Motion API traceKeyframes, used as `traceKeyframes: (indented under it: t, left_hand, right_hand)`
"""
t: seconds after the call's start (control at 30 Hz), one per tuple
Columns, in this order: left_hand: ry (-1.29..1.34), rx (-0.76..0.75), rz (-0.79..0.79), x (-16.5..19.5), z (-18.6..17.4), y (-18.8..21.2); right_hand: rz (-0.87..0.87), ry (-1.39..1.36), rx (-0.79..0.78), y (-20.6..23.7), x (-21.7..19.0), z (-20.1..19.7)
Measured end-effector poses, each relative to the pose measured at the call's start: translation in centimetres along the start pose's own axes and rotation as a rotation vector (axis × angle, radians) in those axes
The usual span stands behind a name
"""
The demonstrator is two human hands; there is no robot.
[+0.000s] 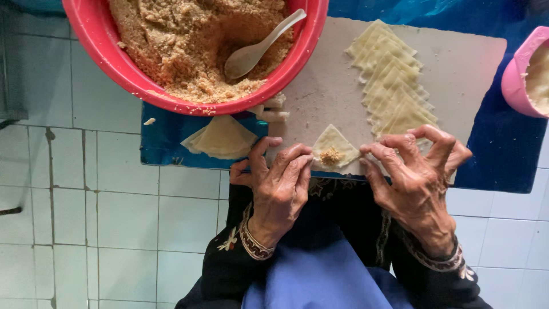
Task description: The person sits at a table and fills small square pastry wrappers with a brown grated filling, scooping it with a spoon from a large red bowl and placing it on each wrapper. They then fold each wrapper over the filling and press the edges closed, setting the folded pastries aside as they finish each one.
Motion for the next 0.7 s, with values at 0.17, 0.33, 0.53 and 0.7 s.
traceKeyframes:
  t: [0.17,0.33,0.53,0.7]
  left_hand:
    - [-0.039,-0.062,0.039,0.4,0.0,-0.1]
    - [-0.127,-0.139,0.055,1.0,-0.4,-0.3]
    - [-0.114,-0.170,0.075,1.0,0.0,-0.4]
    - [-0.028,-0.146,0.079,1.0,0.4,-0.5]
  right_hand:
    - [-0.006,0.020,0.067,0.8,0.4,1.4]
    - [-0.036,0.039,0.029,0.5,0.5,1.2]
    - [-0.041,0.004,0.011,0.2,0.4,1.2]
    - [-0.048,0.018,0.022,-0.1,0.1,0.9]
Point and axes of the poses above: each hand's wrist, its own y-axis away from the middle knuckle, its own z-axis out of the palm, x = y × z, the point moved 2 cm from there along -y, towards the middle knuckle, and after that the axes turned 8 degrees about z, right-handed, at the moved point
